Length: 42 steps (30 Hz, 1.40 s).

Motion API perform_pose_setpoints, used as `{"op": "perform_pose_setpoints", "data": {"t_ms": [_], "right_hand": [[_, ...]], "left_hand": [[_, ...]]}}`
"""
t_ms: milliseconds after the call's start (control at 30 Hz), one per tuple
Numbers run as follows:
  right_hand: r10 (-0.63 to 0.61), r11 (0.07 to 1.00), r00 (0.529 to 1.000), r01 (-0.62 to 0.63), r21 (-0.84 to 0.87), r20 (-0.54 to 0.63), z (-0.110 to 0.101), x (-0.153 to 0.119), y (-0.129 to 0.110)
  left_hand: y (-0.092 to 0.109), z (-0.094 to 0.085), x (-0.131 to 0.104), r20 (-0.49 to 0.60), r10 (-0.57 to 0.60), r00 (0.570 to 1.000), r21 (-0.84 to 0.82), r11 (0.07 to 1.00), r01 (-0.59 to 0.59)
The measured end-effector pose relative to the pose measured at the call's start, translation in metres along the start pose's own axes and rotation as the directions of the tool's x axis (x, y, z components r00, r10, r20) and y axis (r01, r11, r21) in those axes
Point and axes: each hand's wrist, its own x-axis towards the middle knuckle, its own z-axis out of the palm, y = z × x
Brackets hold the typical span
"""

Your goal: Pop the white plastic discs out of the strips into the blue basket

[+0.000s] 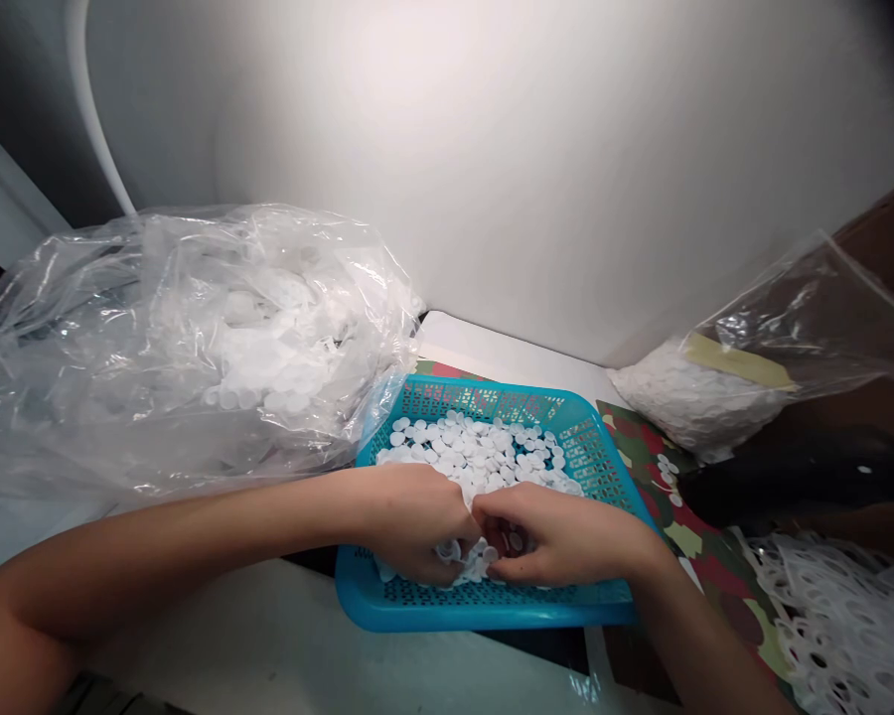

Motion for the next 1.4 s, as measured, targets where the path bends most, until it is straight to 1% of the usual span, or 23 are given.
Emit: {"op": "perform_pose_setpoints", "data": {"t_ms": [200,400,567,733,867,1033,1233,1400], "right_hand": [[-0.023,1.0,0.999,0.024,-0.019,0.049,-0.0056,-0.0041,0.0006],[-0.053,0.999,0.995,0.053,0.002,0.081,-0.008,-0.0041,0.0035],[-0.049,0.999,0.995,0.047,0.028,0.087,-0.0085,-0.0025,0.003],[-0.022,0.999,0.996,0.018,0.038,0.091,-0.0085,-0.0018,0.0026],[-0.024,0.999,0.997,0.022,0.03,0.078,-0.0071,-0.0018,0.0034],[-0.008,1.0,0.999,0.008,0.019,0.044,-0.0044,-0.0009,0.0042],[-0.005,1.0,1.0,0.004,0.021,0.03,-0.0029,-0.0002,0.0033],[0.009,0.999,1.0,-0.009,0.034,0.021,-0.0026,0.0003,0.0032]], "left_hand": [[-0.0012,-0.0026,-0.0004,0.003,0.019,1.0,-0.067,0.998,-0.019],[-0.0026,-0.0051,-0.0013,0.042,0.029,0.999,-0.153,0.988,-0.022],[-0.0034,-0.0049,-0.0012,0.083,0.028,0.996,-0.194,0.981,-0.011],[-0.0035,-0.0039,-0.0011,0.069,0.033,0.997,-0.173,0.985,-0.021],[-0.0025,-0.0021,-0.0004,0.049,0.013,0.999,-0.147,0.989,-0.006],[-0.0019,-0.0015,0.0001,0.065,0.001,0.998,-0.098,0.995,0.005],[-0.003,-0.0038,0.0008,0.086,0.008,0.996,-0.113,0.994,0.002],[-0.0025,-0.0042,0.0004,0.103,-0.007,0.995,-0.081,0.997,0.016]]}}
